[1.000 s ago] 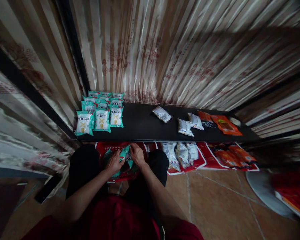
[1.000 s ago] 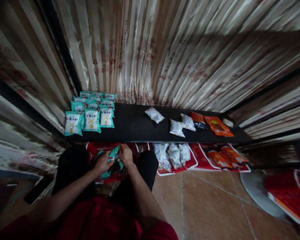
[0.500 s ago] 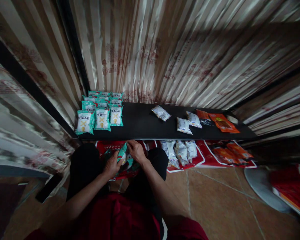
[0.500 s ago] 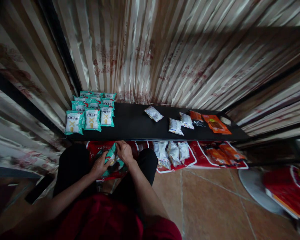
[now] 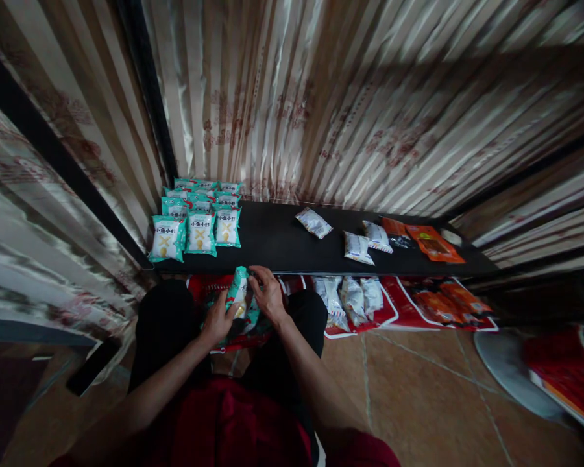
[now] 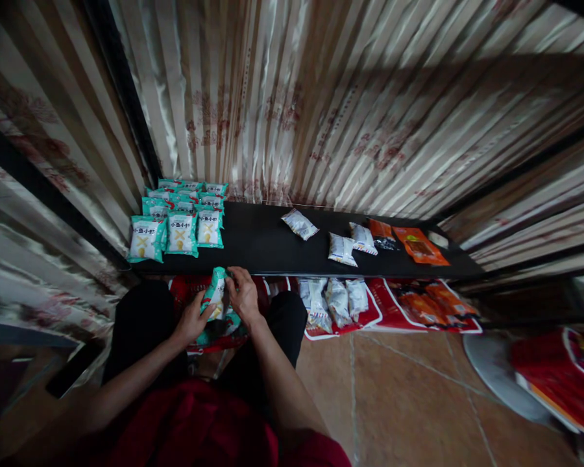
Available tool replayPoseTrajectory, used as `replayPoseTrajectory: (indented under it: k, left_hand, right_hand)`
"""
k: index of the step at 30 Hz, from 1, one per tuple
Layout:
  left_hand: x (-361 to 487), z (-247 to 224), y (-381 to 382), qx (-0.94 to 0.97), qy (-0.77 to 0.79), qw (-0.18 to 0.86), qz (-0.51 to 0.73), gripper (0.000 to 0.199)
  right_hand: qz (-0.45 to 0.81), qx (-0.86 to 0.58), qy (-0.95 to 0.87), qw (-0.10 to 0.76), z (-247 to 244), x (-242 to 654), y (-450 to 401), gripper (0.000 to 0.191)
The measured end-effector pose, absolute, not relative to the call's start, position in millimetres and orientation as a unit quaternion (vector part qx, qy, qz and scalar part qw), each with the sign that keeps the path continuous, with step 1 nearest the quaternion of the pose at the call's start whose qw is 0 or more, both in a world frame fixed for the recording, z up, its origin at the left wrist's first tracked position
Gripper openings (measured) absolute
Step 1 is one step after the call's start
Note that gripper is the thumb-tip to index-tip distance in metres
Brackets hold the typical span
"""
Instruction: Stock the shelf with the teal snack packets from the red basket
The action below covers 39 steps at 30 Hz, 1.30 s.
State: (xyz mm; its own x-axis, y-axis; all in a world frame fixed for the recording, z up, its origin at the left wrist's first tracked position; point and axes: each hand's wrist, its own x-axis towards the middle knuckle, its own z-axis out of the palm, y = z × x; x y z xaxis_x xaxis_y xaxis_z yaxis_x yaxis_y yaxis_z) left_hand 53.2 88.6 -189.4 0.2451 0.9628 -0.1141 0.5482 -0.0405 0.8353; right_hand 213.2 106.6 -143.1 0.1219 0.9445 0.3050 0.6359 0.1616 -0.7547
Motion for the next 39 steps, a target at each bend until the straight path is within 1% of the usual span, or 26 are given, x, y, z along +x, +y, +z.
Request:
replayPoseTrajectory:
  k: [9, 14, 22, 27, 33, 39]
  left_hand:
    - [53, -177, 97, 0.629, 0.569, 0.443, 0.289, 0.04]
    - [54, -176, 102, 0.608, 0.567, 0.455, 0.319, 0.038]
    - [58, -177, 108, 0.574, 0.557, 0.484, 0.356, 0.037]
    - [62, -173, 110, 0.529, 0.542, 0.531, 0.381, 0.039]
    - [64, -168, 112, 0.497, 0.527, 0.567, 0.391, 0.041]
    - [62, -166, 114, 0.487, 0.526, 0.581, 0.386, 0.042]
  right_hand:
    - [0.186, -0.648, -0.588, 0.447, -150, 214, 101, 0.028]
    - [0.194, -0.657, -0.566, 0.458, -159, 214, 99, 0.031]
    - [0.252, -0.68, -0.521, 0.45, -162, 210, 91, 0.037]
    - [0.348, -0.661, -0.499, 0.439, -160, 208, 87, 0.042]
    - [0.498, -0.569, -0.448, 0.478, -146, 205, 86, 0.047]
    - [0.573, -0.515, -0.391, 0.503, -142, 205, 90, 0.049]
